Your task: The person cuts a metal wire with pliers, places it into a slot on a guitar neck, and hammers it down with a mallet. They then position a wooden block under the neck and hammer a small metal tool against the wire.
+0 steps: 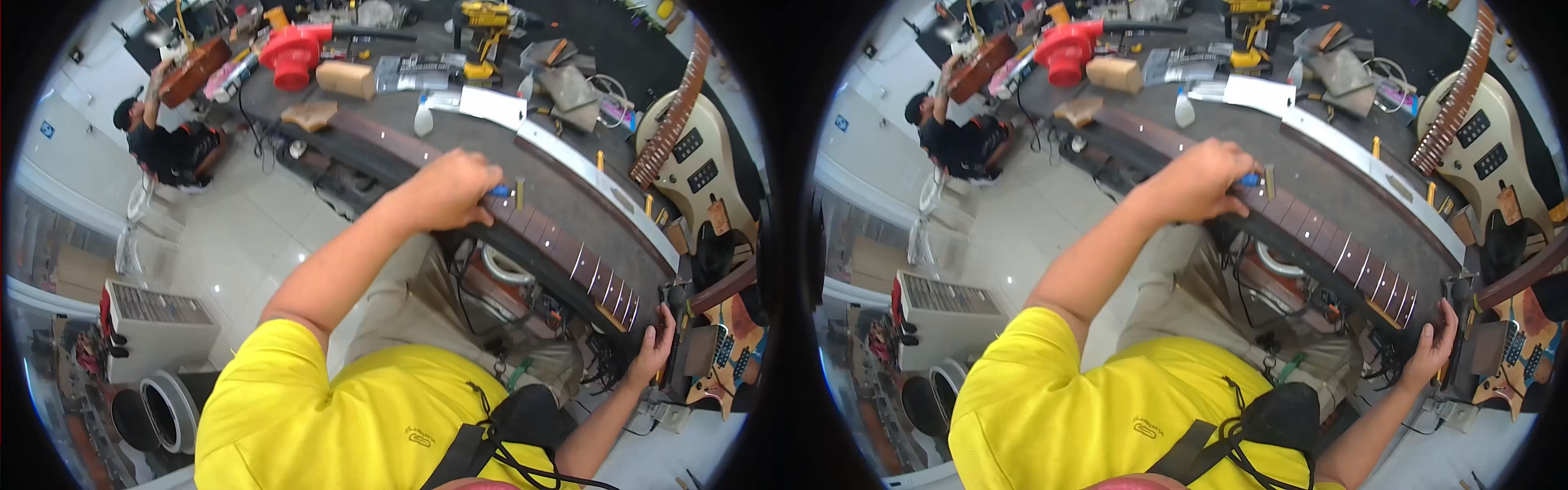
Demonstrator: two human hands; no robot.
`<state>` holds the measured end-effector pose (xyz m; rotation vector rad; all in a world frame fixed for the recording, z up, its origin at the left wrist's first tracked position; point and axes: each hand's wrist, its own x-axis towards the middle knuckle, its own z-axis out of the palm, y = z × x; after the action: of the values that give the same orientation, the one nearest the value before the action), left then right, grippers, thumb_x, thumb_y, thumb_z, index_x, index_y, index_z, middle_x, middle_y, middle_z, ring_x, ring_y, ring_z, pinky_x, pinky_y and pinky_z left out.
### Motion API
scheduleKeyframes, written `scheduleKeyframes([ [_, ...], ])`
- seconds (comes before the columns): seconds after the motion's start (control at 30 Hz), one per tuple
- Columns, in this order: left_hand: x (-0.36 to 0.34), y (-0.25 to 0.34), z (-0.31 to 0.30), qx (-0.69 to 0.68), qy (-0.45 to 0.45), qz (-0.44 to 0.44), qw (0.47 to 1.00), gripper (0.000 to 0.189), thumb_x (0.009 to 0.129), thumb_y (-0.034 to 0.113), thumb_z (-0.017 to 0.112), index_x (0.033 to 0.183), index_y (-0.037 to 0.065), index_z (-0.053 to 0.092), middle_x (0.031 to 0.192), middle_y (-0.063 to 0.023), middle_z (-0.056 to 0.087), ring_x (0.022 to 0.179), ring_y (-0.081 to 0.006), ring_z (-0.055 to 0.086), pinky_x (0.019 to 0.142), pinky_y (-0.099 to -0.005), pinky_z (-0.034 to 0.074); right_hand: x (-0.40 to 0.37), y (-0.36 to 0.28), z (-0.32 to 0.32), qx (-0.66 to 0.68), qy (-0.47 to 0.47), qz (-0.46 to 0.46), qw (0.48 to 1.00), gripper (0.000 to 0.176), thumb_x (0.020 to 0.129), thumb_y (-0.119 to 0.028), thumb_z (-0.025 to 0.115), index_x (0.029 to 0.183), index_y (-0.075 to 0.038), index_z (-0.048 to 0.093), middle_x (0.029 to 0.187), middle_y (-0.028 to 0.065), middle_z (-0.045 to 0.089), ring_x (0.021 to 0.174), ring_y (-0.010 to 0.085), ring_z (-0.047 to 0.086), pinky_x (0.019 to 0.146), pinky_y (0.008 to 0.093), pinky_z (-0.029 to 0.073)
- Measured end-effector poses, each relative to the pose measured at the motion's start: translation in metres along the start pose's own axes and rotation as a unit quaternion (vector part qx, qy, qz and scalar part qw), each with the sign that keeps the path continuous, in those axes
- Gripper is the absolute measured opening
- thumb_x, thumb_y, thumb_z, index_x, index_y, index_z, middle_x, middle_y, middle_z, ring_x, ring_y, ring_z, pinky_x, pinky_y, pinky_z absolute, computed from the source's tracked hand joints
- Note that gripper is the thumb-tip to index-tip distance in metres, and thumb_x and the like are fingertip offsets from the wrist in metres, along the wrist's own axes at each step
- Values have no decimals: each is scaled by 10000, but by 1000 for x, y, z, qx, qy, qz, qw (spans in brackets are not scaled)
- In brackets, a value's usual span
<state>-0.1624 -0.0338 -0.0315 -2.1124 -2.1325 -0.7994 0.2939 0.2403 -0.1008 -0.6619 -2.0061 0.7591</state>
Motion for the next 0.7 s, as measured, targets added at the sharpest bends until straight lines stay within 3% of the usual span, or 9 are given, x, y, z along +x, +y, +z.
scheduleKeyframes([
  [0.1, -5, 0, 0, 3, 114, 75, 991, 567, 710, 266, 946, 1157, 27, 691, 1028, -153, 719, 1058, -393, 662, 906, -484, 528, -7, -4, 4, -48, -11, -16, 999, 560, 1028, -292, 600, 1454, 69, 564, 1426, 166, 594, 1351, 269, 538, 1200, 410, 346],
  [0.23, -33, 13, -13, 14, 215, 66, 974, 481, 825, 302, 888, 1145, 15, 674, 1045, -173, 712, 1072, -394, 667, 889, -479, 534, -6, -1, 7, 1, 25, -7, 1000, 572, 1046, -320, 538, 1472, 62, 560, 1407, 183, 599, 1355, 273, 533, 1205, 417, 330],
  [0.33, -51, 19, -16, -72, 169, -176, 967, 289, 987, 265, 691, 1125, 17, 637, 979, -217, 728, 965, -437, 707, 798, -505, 562, -7, -2, 7, 2, 36, 6, 999, 571, 1055, -335, 520, 1469, 56, 565, 1401, 176, 603, 1345, 274, 536, 1203, 410, 323],
  [0.37, -43, 21, -19, -67, 174, -183, 965, 289, 987, 265, 691, 1125, 17, 637, 979, -217, 728, 965, -437, 707, 798, -505, 562, -7, -1, 8, 7, 30, 2, 1000, 571, 1055, -335, 520, 1469, 56, 565, 1401, 176, 603, 1345, 274, 536, 1203, 410, 323],
  [0.43, -16, 26, -25, 8, 19, -244, 969, 223, 979, 206, 660, 1099, 19, 668, 951, -212, 743, 937, -431, 721, 788, -513, 576, -4, -4, 8, -33, 32, -6, 999, 576, 1065, -359, 500, 1462, 53, 572, 1391, 179, 609, 1331, 274, 538, 1194, 413, 329],
  [0.5, 15, 11, -20, 100, -94, -84, 987, 207, 948, 146, 637, 1080, 23, 737, 1024, -212, 768, 994, -411, 739, 810, -512, 593, 0, -3, 11, -38, 36, -16, 998, 575, 1073, -373, 477, 1447, 50, 585, 1375, 178, 614, 1312, 273, 541, 1184, 415, 337],
  [0.57, 50, 17, -18, 123, -157, -80, 977, 237, 916, 125, 651, 1083, 40, 795, 1079, -185, 788, 1034, -377, 757, 846, -499, 607, 2, -1, 10, -15, 51, 0, 999, 567, 1075, -370, 469, 1434, 52, 592, 1356, 173, 616, 1297, 271, 545, 1180, 414, 341],
  [0.63, 67, 20, -11, 123, -136, -68, 981, 281, 893, 127, 669, 1126, 62, 813, 1120, -182, 794, 1040, -352, 772, 839, -501, 613, 2, -2, 8, -12, 51, -20, 998, 492, 1099, -276, 422, 1425, 46, 602, 1346, 164, 622, 1275, 252, 556, 1170, 408, 356],
  [0.7, 75, 23, -4, 124, -149, -67, 979, 296, 874, 148, 700, 1132, 59, 814, 1165, -183, 779, 1119, -345, 742, 937, -487, 590, -3, -3, 6, -21, 62, 9, 998, 566, 1089, -380, 447, 1426, 49, 596, 1333, 168, 613, 1281, 267, 547, 1168, 409, 353],
])
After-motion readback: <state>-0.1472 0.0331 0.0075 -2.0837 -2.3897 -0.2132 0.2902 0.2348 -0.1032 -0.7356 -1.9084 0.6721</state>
